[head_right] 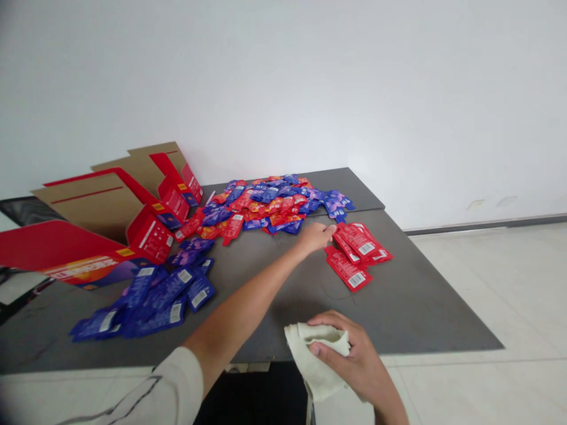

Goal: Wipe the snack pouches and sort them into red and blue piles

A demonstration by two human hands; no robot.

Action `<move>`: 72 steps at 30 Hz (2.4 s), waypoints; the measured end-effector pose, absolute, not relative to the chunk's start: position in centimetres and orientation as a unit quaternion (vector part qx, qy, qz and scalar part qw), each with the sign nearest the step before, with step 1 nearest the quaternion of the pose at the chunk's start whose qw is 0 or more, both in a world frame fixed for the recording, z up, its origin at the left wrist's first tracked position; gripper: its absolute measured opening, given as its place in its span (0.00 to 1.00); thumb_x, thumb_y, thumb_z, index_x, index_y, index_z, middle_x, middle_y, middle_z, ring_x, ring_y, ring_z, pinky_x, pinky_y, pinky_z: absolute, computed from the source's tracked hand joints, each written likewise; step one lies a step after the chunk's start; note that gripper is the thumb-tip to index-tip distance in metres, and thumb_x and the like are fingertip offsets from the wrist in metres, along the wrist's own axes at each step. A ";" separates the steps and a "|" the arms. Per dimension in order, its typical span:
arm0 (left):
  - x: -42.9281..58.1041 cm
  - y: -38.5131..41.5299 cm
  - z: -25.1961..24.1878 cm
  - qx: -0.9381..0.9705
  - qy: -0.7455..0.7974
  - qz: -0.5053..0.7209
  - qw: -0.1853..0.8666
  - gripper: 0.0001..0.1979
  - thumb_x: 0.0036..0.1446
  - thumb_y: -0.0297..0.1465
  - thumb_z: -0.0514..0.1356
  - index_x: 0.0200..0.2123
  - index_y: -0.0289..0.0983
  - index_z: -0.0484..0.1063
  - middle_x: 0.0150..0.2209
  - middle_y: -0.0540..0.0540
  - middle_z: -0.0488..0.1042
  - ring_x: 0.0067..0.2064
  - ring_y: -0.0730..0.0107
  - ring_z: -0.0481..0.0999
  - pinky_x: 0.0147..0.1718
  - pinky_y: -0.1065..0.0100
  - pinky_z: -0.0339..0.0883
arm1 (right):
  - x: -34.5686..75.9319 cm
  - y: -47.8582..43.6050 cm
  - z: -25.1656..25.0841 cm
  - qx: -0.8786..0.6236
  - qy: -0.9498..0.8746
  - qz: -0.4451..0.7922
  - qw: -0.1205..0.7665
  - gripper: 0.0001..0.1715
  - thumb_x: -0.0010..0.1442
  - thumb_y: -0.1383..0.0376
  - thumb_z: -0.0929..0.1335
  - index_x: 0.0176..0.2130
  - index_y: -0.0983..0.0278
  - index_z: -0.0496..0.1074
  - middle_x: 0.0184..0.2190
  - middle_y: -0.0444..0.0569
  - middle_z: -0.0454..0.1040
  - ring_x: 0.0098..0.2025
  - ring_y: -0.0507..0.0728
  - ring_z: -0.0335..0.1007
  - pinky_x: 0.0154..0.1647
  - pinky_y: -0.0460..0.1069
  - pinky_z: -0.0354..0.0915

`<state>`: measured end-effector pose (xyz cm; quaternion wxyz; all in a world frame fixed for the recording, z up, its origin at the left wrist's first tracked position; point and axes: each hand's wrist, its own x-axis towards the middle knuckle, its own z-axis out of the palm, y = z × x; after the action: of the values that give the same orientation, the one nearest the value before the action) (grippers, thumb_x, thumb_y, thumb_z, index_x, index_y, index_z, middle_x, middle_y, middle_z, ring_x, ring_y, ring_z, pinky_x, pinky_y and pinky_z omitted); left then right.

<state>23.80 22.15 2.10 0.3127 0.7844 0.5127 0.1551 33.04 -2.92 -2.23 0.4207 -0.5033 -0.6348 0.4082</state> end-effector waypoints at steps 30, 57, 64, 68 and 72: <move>10.8 28.0 0.5 0.868 0.477 0.121 -0.069 0.14 0.71 0.37 0.62 0.53 0.35 0.79 0.55 0.34 0.73 0.59 0.50 0.72 0.56 0.59 0.66 | 33.2 -3.1 -2.9 -0.534 -0.611 0.408 0.418 0.21 0.59 0.49 0.77 0.46 0.58 0.84 0.43 0.52 0.84 0.40 0.61 0.82 0.40 0.50 0.77; 14.2 25.5 2.8 0.875 0.419 0.201 -0.135 0.15 0.77 0.30 0.51 0.49 0.34 0.77 0.52 0.36 0.74 0.53 0.57 0.73 0.50 0.61 0.66 | 33.5 -3.0 -2.7 -0.504 -0.608 0.421 0.446 0.18 0.59 0.52 0.78 0.45 0.58 0.83 0.41 0.50 0.83 0.39 0.59 0.81 0.38 0.47 0.76; 11.4 18.7 6.9 0.784 0.377 0.474 0.133 0.15 0.79 0.39 0.49 0.40 0.40 0.67 0.37 0.48 0.72 0.41 0.66 0.75 0.43 0.66 0.70 | 33.6 -3.2 -2.7 -0.524 -0.580 0.427 0.454 0.21 0.56 0.51 0.79 0.45 0.59 0.84 0.40 0.51 0.84 0.35 0.58 0.82 0.32 0.46 0.76; 7.7 13.5 6.2 0.737 0.381 0.366 0.422 0.17 0.75 0.45 0.52 0.36 0.41 0.63 0.27 0.55 0.68 0.24 0.73 0.70 0.26 0.72 0.64 | 33.9 -3.4 -2.9 -0.536 -0.570 0.423 0.458 0.21 0.54 0.51 0.80 0.44 0.60 0.84 0.40 0.52 0.85 0.36 0.60 0.83 0.34 0.47 0.78; 3.8 8.9 3.4 0.720 0.456 0.224 0.472 0.15 0.71 0.43 0.55 0.34 0.39 0.68 0.25 0.54 0.71 0.24 0.73 0.71 0.24 0.72 0.61 | 34.3 -3.5 -3.1 -0.547 -0.552 0.426 0.463 0.24 0.52 0.48 0.81 0.42 0.60 0.83 0.38 0.53 0.86 0.33 0.60 0.82 0.30 0.47 0.77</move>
<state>3.80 8.91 3.42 0.4720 0.7204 0.4560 0.2243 34.30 -3.50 -3.15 0.4629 -0.5468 -0.5522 0.4264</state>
